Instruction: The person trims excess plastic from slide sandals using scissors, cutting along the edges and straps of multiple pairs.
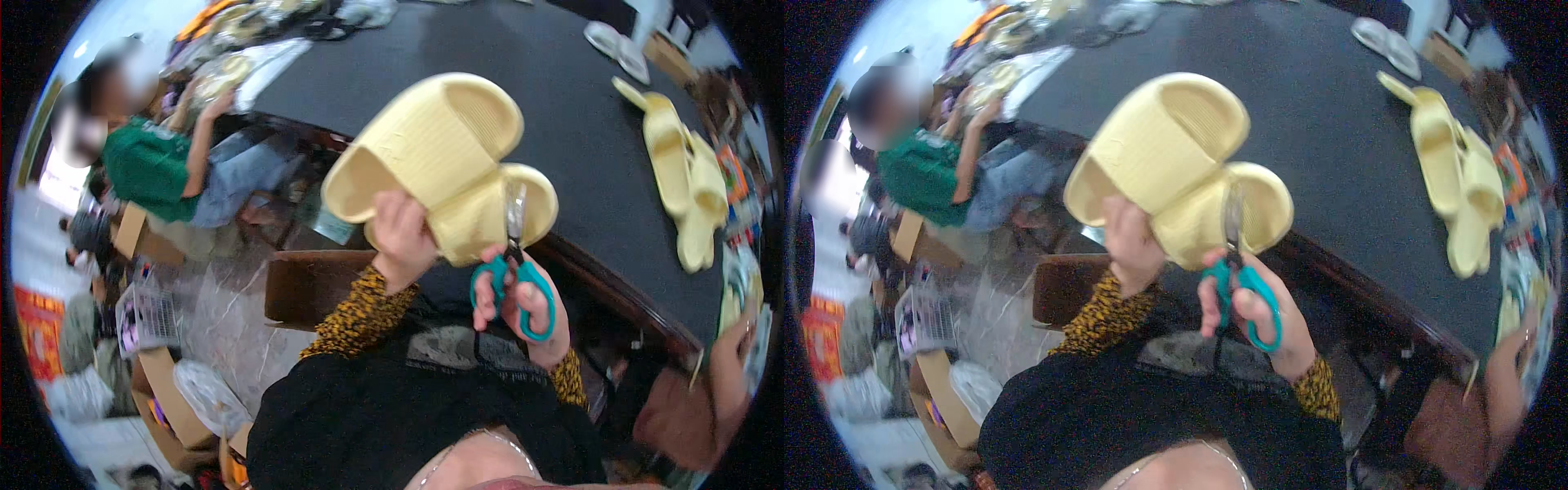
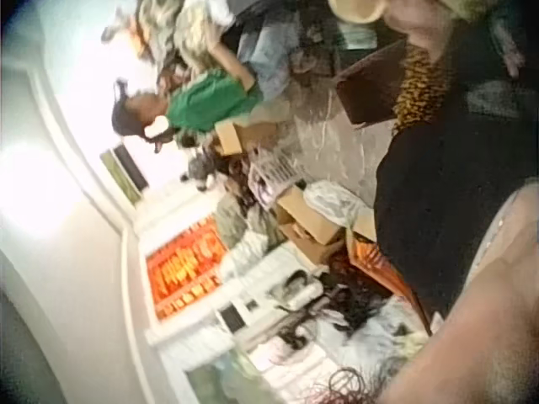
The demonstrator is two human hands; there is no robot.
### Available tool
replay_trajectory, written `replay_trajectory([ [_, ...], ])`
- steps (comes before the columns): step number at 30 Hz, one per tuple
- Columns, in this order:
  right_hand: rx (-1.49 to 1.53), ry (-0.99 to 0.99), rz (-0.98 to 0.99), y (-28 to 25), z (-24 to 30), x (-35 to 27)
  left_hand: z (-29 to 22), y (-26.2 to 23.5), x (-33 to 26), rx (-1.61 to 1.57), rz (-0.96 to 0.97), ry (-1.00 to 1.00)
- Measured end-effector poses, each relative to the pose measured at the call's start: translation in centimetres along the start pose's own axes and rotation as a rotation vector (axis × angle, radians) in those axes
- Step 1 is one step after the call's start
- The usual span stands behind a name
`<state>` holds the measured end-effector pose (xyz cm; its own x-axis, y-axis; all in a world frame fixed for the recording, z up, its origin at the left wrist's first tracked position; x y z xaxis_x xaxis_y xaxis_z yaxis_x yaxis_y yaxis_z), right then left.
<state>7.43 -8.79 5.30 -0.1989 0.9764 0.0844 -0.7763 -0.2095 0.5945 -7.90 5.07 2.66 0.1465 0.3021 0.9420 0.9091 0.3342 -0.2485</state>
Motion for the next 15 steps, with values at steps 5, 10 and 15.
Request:
replay_trajectory([
  [5,0.084,0.0,-0.006,-0.2,-1.3,-0.1,-0.5,-1.3,0.5,-0.014,0.01,0.044],
  [10,0.105,-0.016,-0.016,-0.7,-1.3,-0.1,-0.9,-1.1,0.5,-0.041,0.027,0.062],
  [15,0.122,-0.081,-0.061,-1.1,-1.3,-0.3,-0.9,-0.7,0.4,-0.055,0.031,0.077],
])
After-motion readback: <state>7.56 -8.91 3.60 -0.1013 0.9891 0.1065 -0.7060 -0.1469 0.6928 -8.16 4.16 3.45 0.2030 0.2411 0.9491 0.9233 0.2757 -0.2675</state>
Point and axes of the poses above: each hand's wrist, its own x-axis towards the middle knuckle, its own y-axis out of the palm, z = x × y, the point moved 1 cm from there along x, towards the middle knuckle, and after that the axes turned 5 degrees about -x, right-handed, at the moved point
